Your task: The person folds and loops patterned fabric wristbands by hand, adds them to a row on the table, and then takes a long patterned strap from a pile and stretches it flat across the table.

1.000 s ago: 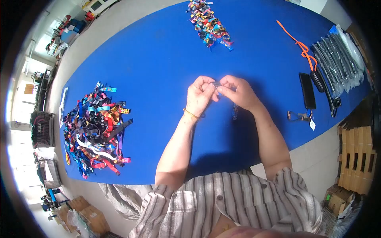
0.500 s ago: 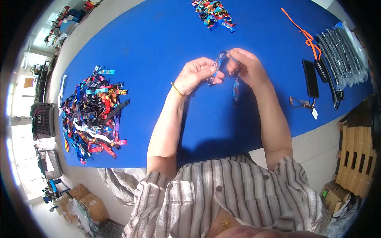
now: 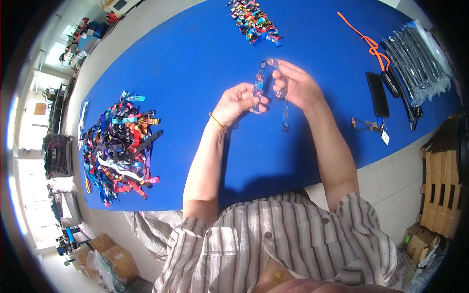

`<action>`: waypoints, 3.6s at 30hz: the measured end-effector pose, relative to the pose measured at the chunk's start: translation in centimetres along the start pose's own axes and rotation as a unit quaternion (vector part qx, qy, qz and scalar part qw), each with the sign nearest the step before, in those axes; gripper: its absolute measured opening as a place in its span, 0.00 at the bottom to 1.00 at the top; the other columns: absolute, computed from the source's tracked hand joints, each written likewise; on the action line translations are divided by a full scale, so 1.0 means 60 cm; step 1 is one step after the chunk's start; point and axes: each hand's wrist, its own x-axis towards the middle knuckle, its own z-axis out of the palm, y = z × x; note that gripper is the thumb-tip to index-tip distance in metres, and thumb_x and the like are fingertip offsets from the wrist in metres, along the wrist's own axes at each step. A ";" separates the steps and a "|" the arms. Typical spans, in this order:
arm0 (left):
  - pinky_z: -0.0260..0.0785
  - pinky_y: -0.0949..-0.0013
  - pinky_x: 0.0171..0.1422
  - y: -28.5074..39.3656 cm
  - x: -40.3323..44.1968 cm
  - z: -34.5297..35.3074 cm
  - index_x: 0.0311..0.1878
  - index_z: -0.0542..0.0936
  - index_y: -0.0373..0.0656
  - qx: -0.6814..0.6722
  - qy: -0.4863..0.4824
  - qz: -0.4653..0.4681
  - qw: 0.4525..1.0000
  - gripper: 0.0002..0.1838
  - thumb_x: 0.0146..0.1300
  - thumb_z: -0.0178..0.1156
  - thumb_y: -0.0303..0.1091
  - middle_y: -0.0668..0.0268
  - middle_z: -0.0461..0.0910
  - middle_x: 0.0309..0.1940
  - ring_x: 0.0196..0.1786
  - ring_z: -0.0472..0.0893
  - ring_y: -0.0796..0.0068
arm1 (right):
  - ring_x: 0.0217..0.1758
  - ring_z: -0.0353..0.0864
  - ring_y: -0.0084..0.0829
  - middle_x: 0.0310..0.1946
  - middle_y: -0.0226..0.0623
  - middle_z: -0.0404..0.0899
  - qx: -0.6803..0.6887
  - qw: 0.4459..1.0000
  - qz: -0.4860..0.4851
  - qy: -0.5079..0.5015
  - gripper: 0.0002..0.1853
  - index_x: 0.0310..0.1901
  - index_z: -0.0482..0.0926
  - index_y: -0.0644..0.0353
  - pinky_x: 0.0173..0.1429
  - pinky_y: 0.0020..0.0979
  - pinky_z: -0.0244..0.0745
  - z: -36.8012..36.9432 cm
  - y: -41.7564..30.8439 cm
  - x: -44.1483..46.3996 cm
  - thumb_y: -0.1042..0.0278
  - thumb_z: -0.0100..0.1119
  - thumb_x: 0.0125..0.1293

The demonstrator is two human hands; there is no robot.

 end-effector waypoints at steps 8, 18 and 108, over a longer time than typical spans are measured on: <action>0.77 0.69 0.64 0.001 -0.005 -0.004 0.62 0.76 0.33 0.013 -0.004 0.018 1.000 0.18 0.72 0.63 0.22 0.58 0.87 0.50 0.55 0.86 0.71 | 0.34 0.81 0.25 0.39 0.36 0.85 -0.017 1.000 0.020 0.013 0.18 0.64 0.76 0.63 0.37 0.29 0.78 0.014 0.007 -0.003 0.64 0.59 0.79; 0.73 0.72 0.61 0.010 0.010 0.002 0.60 0.80 0.35 0.013 0.078 0.096 0.992 0.14 0.76 0.63 0.30 0.65 0.87 0.48 0.51 0.83 0.79 | 0.34 0.82 0.23 0.39 0.34 0.86 -0.092 0.992 0.071 -0.047 0.15 0.56 0.80 0.62 0.37 0.27 0.77 0.032 0.024 -0.006 0.60 0.59 0.79; 0.61 0.77 0.21 -0.061 0.018 -0.021 0.48 0.80 0.37 -0.146 0.120 0.113 0.976 0.06 0.78 0.60 0.30 0.64 0.84 0.37 0.20 0.73 0.80 | 0.35 0.82 0.18 0.39 0.31 0.87 -0.492 0.851 -0.156 0.100 0.10 0.47 0.86 0.61 0.40 0.25 0.77 0.030 0.076 0.014 0.63 0.67 0.73</action>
